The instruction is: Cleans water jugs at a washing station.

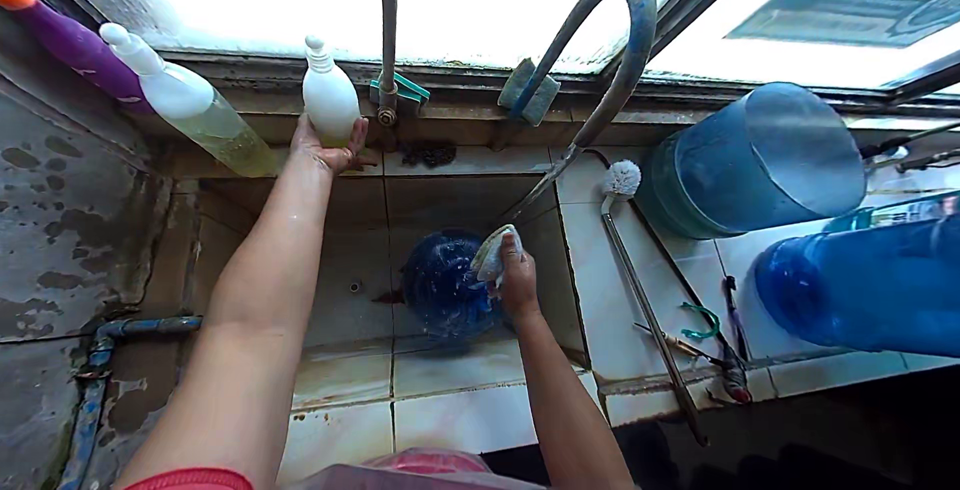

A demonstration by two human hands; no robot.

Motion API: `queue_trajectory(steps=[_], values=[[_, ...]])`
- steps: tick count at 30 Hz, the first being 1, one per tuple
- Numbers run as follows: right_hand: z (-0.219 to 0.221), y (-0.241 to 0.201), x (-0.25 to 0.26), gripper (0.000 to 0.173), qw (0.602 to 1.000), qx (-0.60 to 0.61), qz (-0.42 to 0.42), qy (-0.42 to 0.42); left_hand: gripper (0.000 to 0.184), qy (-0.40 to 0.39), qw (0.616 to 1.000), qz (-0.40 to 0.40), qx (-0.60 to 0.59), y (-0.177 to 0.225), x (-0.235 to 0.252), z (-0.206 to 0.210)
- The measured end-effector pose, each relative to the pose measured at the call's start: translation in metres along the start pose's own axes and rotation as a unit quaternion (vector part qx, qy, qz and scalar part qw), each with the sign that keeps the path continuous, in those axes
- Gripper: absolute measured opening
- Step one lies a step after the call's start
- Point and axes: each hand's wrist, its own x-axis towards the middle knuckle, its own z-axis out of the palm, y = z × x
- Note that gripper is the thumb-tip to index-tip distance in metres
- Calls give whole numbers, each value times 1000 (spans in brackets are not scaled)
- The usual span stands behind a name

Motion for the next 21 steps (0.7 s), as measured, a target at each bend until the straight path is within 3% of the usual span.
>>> queue_trajectory(steps=[2, 7, 10, 13, 17, 21], values=[[-29, -4, -10, 53, 999, 25, 10, 35, 53, -17, 999, 28, 35, -17, -10, -5], [-100, -1, -30, 53, 987, 11, 27, 160, 33, -207, 957, 133, 156, -86, -58, -44], [-136, 8, -35, 48, 949, -196, -47, 244, 71, -198, 940, 203, 191, -124, -87, -41], [-178, 15, -23, 57, 865, -460, -58, 193, 91, -197, 899, 309, 240, -149, -102, -37], [-229, 29, 0, 58, 831, -532, 34, 158, 100, -213, 850, 385, 289, -167, -104, -44], [-261, 52, 20, 53, 798, -569, 127, 149, 93, -208, 855, 389, 273, -170, -108, -41]])
